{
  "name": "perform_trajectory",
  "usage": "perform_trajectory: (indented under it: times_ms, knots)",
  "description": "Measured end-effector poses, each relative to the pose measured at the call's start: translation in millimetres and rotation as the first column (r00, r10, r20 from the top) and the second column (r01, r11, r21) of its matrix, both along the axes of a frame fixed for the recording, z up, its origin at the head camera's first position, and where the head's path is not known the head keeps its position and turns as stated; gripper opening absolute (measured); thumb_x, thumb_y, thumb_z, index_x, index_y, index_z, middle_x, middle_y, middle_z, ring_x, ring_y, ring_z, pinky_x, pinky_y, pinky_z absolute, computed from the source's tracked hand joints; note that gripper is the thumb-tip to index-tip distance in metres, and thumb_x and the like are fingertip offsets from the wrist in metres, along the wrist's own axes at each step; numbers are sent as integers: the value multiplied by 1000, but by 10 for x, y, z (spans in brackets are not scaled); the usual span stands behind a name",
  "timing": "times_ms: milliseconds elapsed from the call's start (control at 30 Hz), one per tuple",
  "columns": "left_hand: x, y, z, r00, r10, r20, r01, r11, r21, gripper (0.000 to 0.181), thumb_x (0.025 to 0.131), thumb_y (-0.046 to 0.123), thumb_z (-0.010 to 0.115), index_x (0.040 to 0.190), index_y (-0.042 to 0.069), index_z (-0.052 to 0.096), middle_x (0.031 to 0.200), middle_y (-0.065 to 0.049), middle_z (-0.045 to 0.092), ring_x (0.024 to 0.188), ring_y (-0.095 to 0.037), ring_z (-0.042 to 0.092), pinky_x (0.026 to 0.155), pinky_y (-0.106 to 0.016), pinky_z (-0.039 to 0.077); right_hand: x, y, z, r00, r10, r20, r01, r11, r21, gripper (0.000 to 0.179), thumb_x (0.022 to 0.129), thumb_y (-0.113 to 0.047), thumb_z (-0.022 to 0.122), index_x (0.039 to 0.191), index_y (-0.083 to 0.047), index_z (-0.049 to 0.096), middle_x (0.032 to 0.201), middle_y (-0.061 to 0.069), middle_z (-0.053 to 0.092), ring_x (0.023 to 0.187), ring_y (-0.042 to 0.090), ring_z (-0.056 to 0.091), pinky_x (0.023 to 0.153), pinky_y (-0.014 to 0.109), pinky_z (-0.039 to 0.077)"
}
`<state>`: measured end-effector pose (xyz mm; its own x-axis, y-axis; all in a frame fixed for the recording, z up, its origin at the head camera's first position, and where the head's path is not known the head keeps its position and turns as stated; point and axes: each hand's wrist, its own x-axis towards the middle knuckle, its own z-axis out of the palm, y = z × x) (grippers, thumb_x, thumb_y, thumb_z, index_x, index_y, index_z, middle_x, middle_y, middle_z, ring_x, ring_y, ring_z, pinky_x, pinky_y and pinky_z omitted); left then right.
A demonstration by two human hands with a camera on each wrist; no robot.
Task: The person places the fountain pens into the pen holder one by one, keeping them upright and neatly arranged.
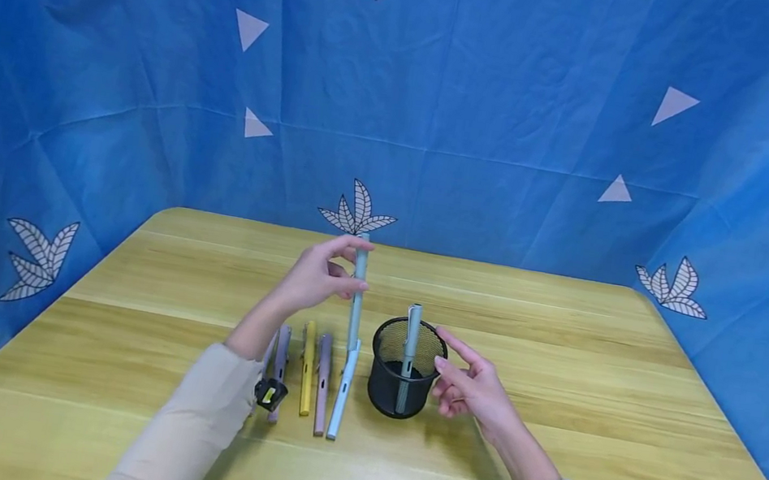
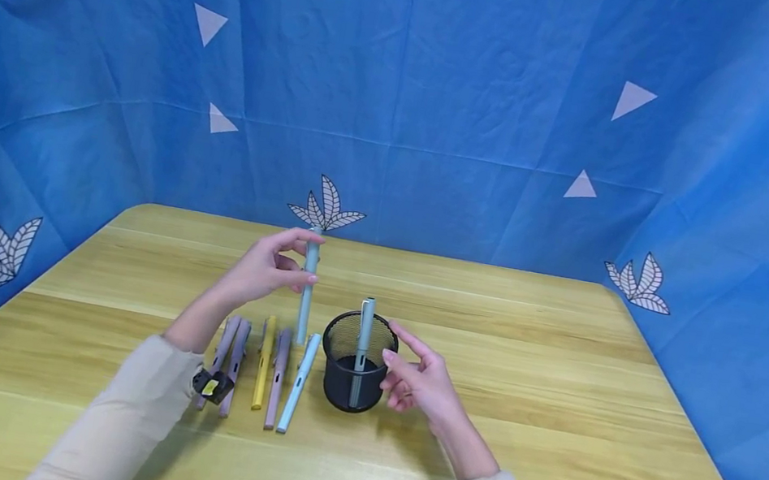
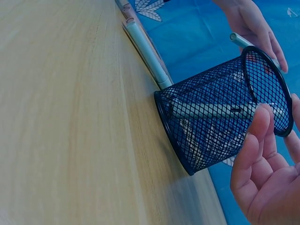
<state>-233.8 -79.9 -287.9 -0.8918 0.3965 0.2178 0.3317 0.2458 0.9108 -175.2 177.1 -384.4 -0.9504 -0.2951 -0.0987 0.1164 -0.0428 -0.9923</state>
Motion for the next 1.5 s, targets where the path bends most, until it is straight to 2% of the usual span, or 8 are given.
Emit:
perform_trajectory:
  times_ms: [100, 233, 533, 833, 1100, 1333, 1500]
  knots:
    - [-10, 39, -21, 1000, 6, -25, -7, 1000, -3, 48, 79, -2, 65, 124, 5, 48, 106, -18, 46, 70, -24, 60, 63, -33, 53, -2, 0, 0, 1000, 4, -3, -4, 1000, -3, 61, 89, -23, 57, 141, -15, 27, 60, 8, 59, 43, 12, 53, 42, 21, 44]
    - [-126, 76, -155, 999, 8, -50, -8, 1000, 8, 49, 78, 0, 67, 123, 9, 50, 105, -15, 47, 70, -23, 60, 63, -35, 54, -7, 5, -3, 1000, 12, -11, -12, 1000, -2, 61, 89, -22, 56, 141, -13, 26, 60, 8, 59, 43, 12, 53, 42, 21, 44]
    - [-141, 170, -195, 997, 31, -77, -29, 999, 32, 50, 76, 2, 69, 122, 11, 51, 104, -14, 50, 69, -22, 61, 62, -31, 54, -1, 9, -3, 1000, 13, -12, -13, 1000, -5, 62, 89, -22, 56, 142, -13, 26, 60, 7, 59, 43, 11, 53, 42, 21, 44]
    - [-137, 214, -197, 992, 55, -112, -47, 996, 74, 50, 75, 2, 70, 121, 12, 54, 101, -13, 51, 68, -21, 60, 63, -36, 54, 0, 3, -12, 1000, 18, -18, -18, 1000, -6, 60, 90, -21, 55, 142, -12, 25, 59, 6, 59, 43, 11, 53, 42, 21, 43]
    - [-125, 252, -198, 990, 48, -130, -40, 997, 68, 47, 76, 2, 69, 120, 11, 55, 98, -13, 53, 67, -22, 60, 63, -34, 54, -9, 6, -27, 1000, 15, -14, -15, 1000, -7, 61, 89, -22, 56, 142, -13, 26, 60, 7, 59, 43, 11, 53, 42, 21, 44]
    - [-132, 273, -224, 991, 29, -127, -21, 998, 64, 43, 80, 5, 65, 121, 13, 55, 104, -13, 52, 69, -30, 61, 64, -33, 54, -6, 3, -27, 1000, 17, -18, -17, 1000, -1, 60, 90, -22, 55, 142, -13, 26, 60, 7, 59, 43, 11, 53, 42, 21, 44]
    - [-136, 296, -235, 991, 16, -132, -6, 998, 70, 40, 82, 3, 62, 122, 8, 54, 100, -14, 52, 68, -27, 62, 63, -29, 54, -3, 2, -25, 1000, 11, -17, -11, 1000, -5, 60, 89, -22, 56, 141, -13, 26, 60, 7, 58, 43, 11, 53, 42, 21, 44]
